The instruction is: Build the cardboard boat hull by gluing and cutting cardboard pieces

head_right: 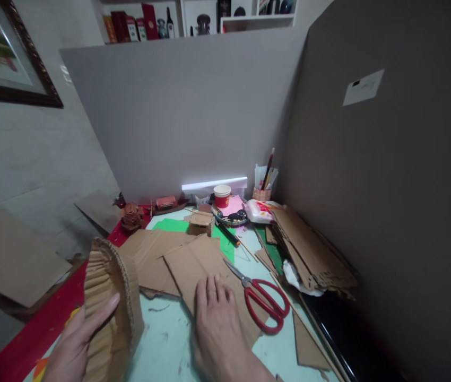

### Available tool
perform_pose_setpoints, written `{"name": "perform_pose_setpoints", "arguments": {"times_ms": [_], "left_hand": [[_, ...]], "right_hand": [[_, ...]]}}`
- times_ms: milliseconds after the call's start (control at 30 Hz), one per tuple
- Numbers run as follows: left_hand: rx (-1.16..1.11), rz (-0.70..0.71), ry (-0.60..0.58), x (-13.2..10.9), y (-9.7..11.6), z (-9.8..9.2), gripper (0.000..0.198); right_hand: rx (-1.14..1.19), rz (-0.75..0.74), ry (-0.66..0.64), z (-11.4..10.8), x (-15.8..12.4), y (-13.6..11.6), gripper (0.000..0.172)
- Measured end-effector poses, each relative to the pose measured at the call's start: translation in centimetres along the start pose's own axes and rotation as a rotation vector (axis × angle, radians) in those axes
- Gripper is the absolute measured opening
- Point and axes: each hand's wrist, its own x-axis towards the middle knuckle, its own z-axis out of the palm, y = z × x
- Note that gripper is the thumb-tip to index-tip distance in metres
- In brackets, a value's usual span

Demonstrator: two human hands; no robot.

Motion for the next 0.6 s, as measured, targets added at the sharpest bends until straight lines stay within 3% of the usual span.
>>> {"name": "perform_pose_setpoints", "arguments": {"times_ms": [200, 333, 433, 500, 600], "left_hand": [[-0.013, 0.013, 0.090, 1.4, 0.1, -1.4, 0.053], [0.007, 0.086, 0.165, 2.0, 0.0, -2.1, 0.043], [-0.077, 0.063, 0.234, 1.6, 0.6, -2.1, 0.035], [-0.174, 0.047, 0.220, 1.5, 0.7, -2.2, 0.033], [-0.264, 0.019, 0.096, 2.0, 0.2, -3.3, 0.033]], "right_hand": [[0.106, 0.072, 0.189, -3.2, -0.8, 2.3, 0.037], [0.181, 0.047, 0.324, -4.1, -1.5, 3.9, 0.033], [0.109, -0.097, 0.340, -4.6, -2.4, 4.0, 0.038], [0.010, -0.264, 0.378, -4.2, -3.0, 3.5, 0.047], [-0.149, -0.569, 0.478, -0.9, -3.1, 2.9, 0.051]]}}
